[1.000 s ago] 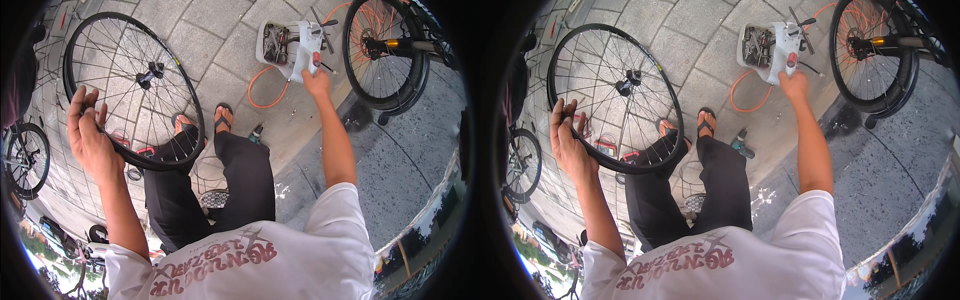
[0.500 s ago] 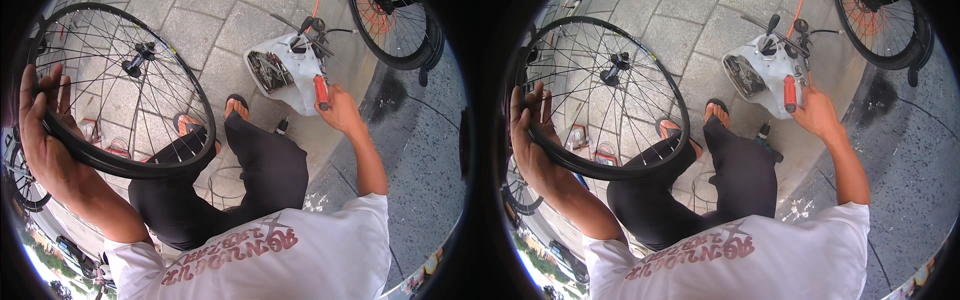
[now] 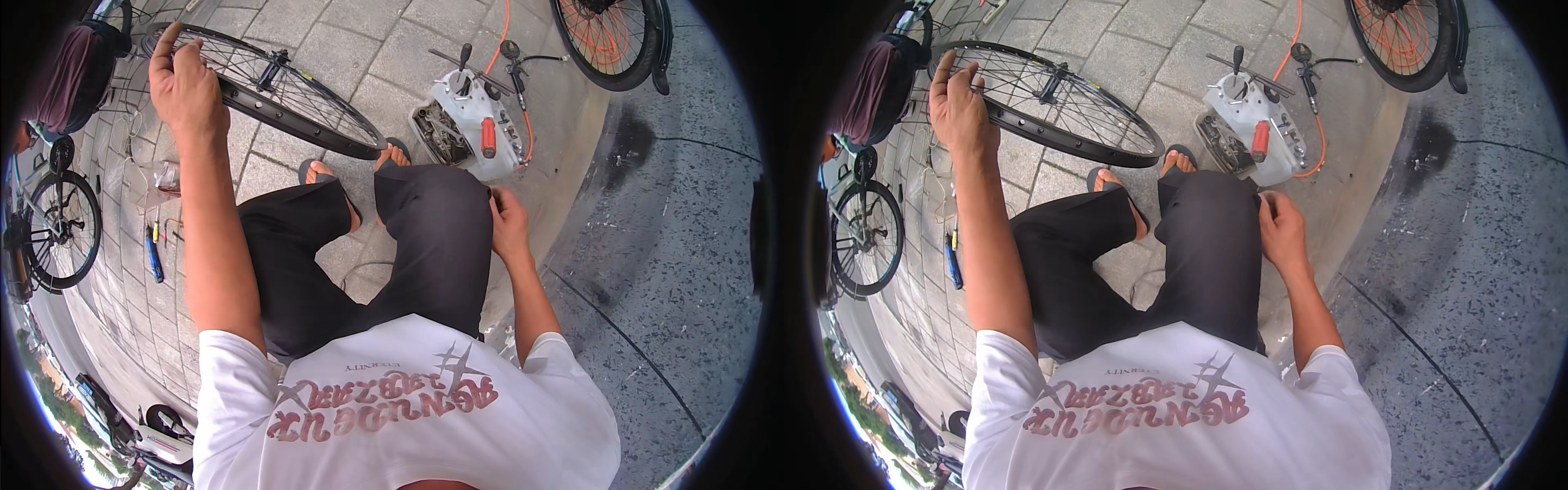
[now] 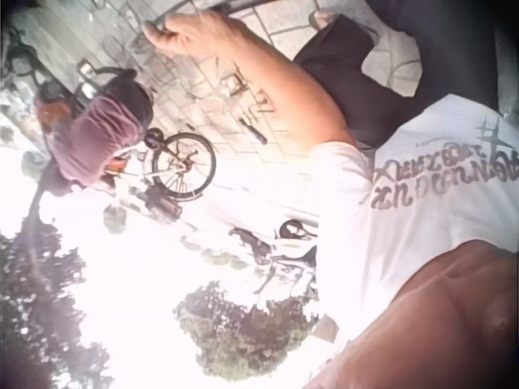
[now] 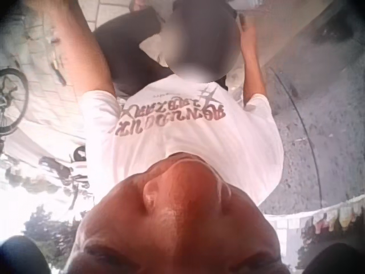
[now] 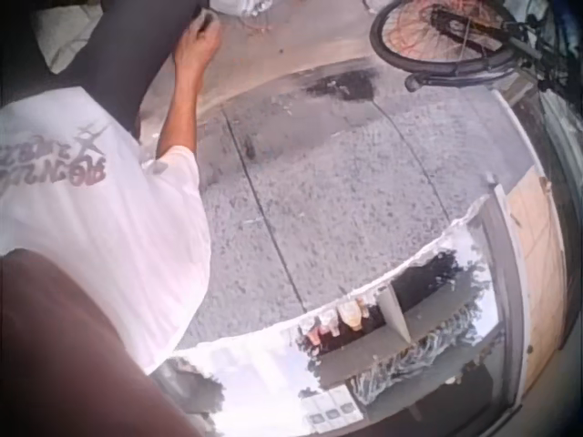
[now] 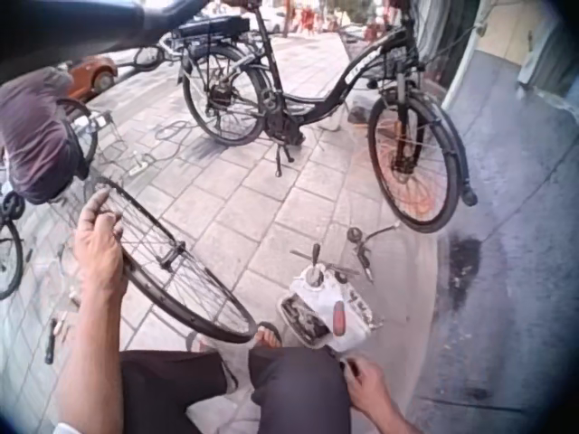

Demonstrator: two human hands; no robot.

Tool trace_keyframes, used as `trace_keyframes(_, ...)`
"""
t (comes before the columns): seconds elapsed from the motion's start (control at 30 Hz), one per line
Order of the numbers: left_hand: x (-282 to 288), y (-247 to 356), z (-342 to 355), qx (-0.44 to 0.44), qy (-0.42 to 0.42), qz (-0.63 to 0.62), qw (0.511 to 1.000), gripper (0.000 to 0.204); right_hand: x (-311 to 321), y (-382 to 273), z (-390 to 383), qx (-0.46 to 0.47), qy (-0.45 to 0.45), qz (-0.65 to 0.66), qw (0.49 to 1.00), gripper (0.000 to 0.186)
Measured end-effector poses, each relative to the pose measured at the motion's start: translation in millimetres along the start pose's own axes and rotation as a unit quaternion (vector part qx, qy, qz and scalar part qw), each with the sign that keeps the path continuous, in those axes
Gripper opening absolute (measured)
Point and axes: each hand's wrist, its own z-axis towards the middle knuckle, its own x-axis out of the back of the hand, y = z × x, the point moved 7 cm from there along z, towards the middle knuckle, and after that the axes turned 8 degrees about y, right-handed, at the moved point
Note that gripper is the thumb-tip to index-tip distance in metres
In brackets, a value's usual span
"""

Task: The person uses a cordless drill to remove bolts from a bicycle wheel rim, then manually removes the rim and inserts a red wire into the hub area. The person continues to adjust the wire and rim components by hand.

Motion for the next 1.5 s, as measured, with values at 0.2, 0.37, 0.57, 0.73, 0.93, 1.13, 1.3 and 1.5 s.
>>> trace_keyframes(0.2,12,3,-14,-0.022,-0.019,0.064,0.998,0.035,-167,58,105,-0.064,-0.032,0.055,0.996,0.046)
trace_keyframes(0.37,-1,21,-31,-0.043,-0.035,0.100,0.993,0.038,-207,124,191,-0.171,0.040,-0.208,0.962,0.050)
trace_keyframes(0.57,-2,23,-35,-0.040,-0.078,0.077,0.993,0.044,-210,221,238,-0.159,0.086,-0.387,0.904,0.051)
trace_keyframes(0.73,5,23,-36,-0.035,-0.057,0.071,0.995,0.048,-220,136,223,-0.044,0.031,-0.357,0.933,0.040)
trace_keyframes(0.93,7,19,-33,0.040,-0.087,-0.064,0.993,0.056,-214,127,230,-0.089,-0.004,-0.393,0.915,0.039)
trace_keyframes(1.13,13,12,-29,0.089,-0.192,-0.152,0.965,0.075,-209,187,184,-0.374,0.068,-0.169,0.910,0.050)
trace_keyframes(1.3,21,38,-33,0.121,-0.177,-0.139,0.967,0.070,-205,60,104,-0.213,0.009,0.009,0.977,0.044)
trace_keyframes(1.5,44,27,-45,0.138,-0.207,-0.215,0.945,0.047,-116,-15,94,-0.132,-0.143,0.274,0.942,0.034)
